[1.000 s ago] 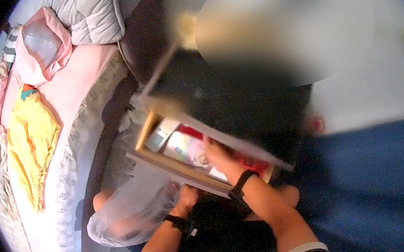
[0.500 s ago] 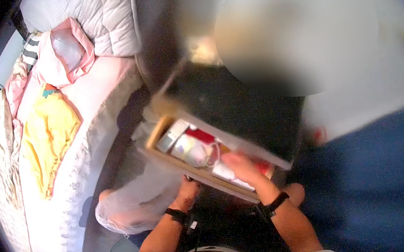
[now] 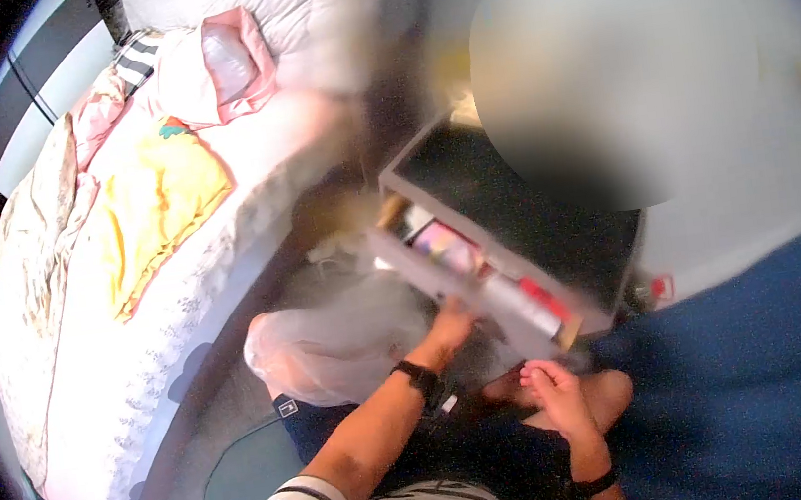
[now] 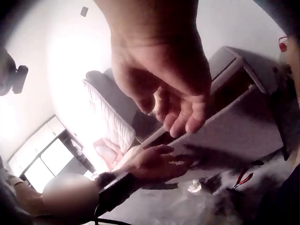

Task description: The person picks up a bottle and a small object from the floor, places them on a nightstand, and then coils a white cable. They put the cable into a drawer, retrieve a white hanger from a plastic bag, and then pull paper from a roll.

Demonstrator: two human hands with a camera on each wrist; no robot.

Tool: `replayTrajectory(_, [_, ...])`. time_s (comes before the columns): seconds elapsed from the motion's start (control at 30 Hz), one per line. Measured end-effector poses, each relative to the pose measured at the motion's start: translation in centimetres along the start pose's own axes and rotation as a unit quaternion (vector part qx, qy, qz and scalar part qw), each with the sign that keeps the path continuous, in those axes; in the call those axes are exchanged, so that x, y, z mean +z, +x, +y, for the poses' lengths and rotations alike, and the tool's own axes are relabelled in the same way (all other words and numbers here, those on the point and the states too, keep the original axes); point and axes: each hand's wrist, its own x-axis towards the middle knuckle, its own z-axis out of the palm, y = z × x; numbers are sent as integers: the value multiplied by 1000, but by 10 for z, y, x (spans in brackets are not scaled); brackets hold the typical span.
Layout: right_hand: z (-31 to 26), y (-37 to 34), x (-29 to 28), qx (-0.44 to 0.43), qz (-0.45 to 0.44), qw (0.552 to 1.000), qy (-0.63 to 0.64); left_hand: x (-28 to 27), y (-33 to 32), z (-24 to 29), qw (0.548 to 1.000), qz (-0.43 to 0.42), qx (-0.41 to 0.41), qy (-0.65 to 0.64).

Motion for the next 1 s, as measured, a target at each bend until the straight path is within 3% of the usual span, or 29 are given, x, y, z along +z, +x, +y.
replayTrajectory(0.07, [-6,3,4,-2,-4,1000,-14,-11,10,8,999,-36,-18,13])
replayTrajectory(0.13, [-9,16,9,9,-12,1000,-14,-24,-14,79,995,-40,-70,61])
replayTrajectory(0.2, [-14,27,19,34,-17,999,-23,-40,-21,100,997,-57,25,-38])
replayTrajectory(0.27, [0,50,27,37,-47,998,-13,-64,-58,164,979,-71,113,-151])
replayTrajectory(0.33, [-4,76,46,43,-79,994,-66,-108,-102,244,976,-33,194,-97])
replayTrajectory(0.37, [-4,88,54,41,-89,991,-93,-133,-124,279,967,23,252,-10])
replayTrajectory(0.4, [-3,97,62,40,-99,987,-117,-144,-137,287,929,129,337,-77])
replayTrajectory(0.43, [0,106,71,40,-109,983,-141,-181,-139,304,879,109,464,-38])
replayTrajectory(0.47, [3,116,79,37,-120,978,-166,-241,-154,316,879,42,469,-70])
replayTrajectory(0.5, [6,125,85,20,-130,976,-176,-263,-154,339,860,-43,487,-144])
replayTrajectory(0.53, [14,134,88,27,-139,976,-166,-291,-148,358,873,-102,472,-66])
replayTrajectory(0.6, [33,148,95,44,-154,976,-145,-335,-113,350,918,20,391,-57])
replayTrajectory(0.63, [38,153,97,44,-159,973,-161,-354,-80,329,935,127,313,108])
replayTrajectory(0.67, [43,155,99,56,-165,970,-167,-346,-42,305,949,99,271,128])
replayTrajectory(0.7, [48,158,102,66,-173,967,-172,-345,-9,286,991,73,97,50])
replayTrajectory(0.73, [50,162,106,75,-180,965,-177,-337,20,260,994,101,-42,11])
replayTrajectory(0.77, [49,167,109,76,-192,957,-203,-338,49,225,980,107,-110,129])
replayTrajectory(0.8, [47,169,112,81,-188,959,-195,-344,77,186,972,82,-141,168])
replayTrajectory(0.87, [44,175,115,92,-173,964,-181,-376,137,98,876,-38,-97,471])
replayTrajectory(0.93, [51,177,110,127,-169,961,-177,-366,178,27,774,19,-181,607])
replayTrajectory(1.0, [58,174,104,152,-169,958,-173,-367,190,-40,755,30,-153,637])
